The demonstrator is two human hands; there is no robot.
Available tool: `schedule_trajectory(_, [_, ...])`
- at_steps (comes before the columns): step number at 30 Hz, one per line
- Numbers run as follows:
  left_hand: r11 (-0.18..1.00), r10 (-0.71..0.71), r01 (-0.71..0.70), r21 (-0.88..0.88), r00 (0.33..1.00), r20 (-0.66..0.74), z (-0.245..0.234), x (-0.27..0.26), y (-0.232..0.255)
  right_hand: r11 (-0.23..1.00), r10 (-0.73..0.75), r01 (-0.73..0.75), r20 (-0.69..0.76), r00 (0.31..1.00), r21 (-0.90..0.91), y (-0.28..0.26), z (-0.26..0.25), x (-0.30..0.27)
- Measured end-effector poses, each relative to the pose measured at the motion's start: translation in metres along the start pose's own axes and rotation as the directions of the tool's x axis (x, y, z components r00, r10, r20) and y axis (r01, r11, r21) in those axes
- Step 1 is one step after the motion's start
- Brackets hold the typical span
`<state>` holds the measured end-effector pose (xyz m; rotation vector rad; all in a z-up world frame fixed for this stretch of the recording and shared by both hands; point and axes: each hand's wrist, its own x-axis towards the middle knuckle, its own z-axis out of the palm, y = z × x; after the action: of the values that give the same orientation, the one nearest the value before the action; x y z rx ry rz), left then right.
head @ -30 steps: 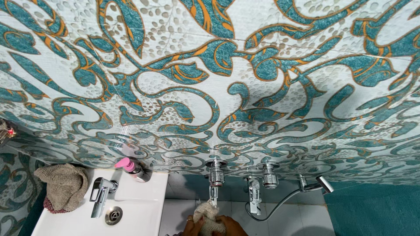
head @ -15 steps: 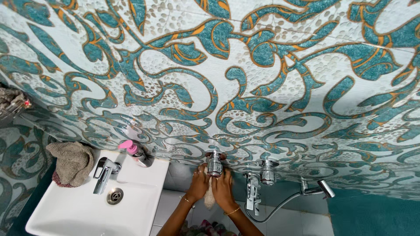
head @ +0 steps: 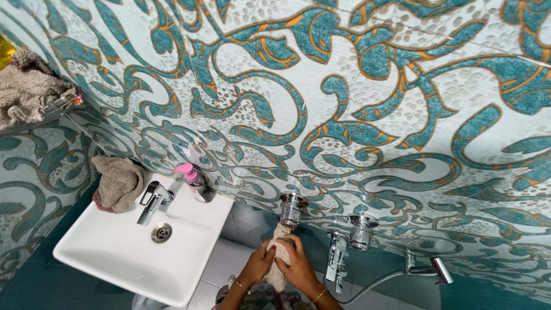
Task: The person wipes a bathroom sink and then cleans wall-mounted chrome faucets and a handheld shower head with a cloth by hand.
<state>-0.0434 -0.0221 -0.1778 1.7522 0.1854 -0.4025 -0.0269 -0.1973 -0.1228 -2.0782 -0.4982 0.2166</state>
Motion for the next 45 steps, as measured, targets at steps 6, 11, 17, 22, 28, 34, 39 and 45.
schedule_trajectory(6, [0.99,-0.013,-0.013,0.142,0.983,0.181,-0.016,-0.05,0.018,0.995,-0.04,0.026,0.141,0.989,0.099,0.016,-0.007,-0.035])
schedule_trajectory(11, [0.981,0.168,-0.185,0.052,0.957,0.238,-0.043,-0.056,0.06,0.995,-0.098,0.097,-0.213,0.972,-0.015,0.009,-0.015,-0.031])
schedule_trajectory(17, [0.819,0.515,-0.485,0.308,0.857,-0.019,-0.023,0.024,0.057,0.991,-0.083,0.036,-0.393,0.916,-0.125,0.02,-0.02,0.029])
schedule_trajectory(22, [0.798,0.533,-0.469,0.379,0.842,-0.08,-0.01,0.067,0.032,0.98,-0.196,0.185,-0.276,0.941,-0.068,0.033,-0.009,0.046])
schedule_trajectory(28, [0.928,0.277,-0.249,0.278,0.959,-0.066,-0.003,0.045,0.017,0.997,-0.077,0.075,-0.161,0.984,-0.018,0.037,-0.01,0.024])
schedule_trajectory(34, [0.924,0.351,-0.343,0.168,0.936,-0.02,0.003,-0.01,0.027,1.0,0.001,-0.001,0.024,1.0,0.017,0.044,-0.016,-0.006])
schedule_trajectory(39, [0.956,0.216,-0.245,0.163,0.96,0.177,0.006,-0.047,0.018,0.994,0.089,-0.105,0.365,0.927,0.025,0.051,-0.033,-0.033])
schedule_trajectory(45, [0.997,-0.061,0.039,0.074,0.942,0.331,0.012,-0.04,0.001,0.987,0.111,-0.139,0.275,0.955,0.083,0.065,-0.021,-0.046])
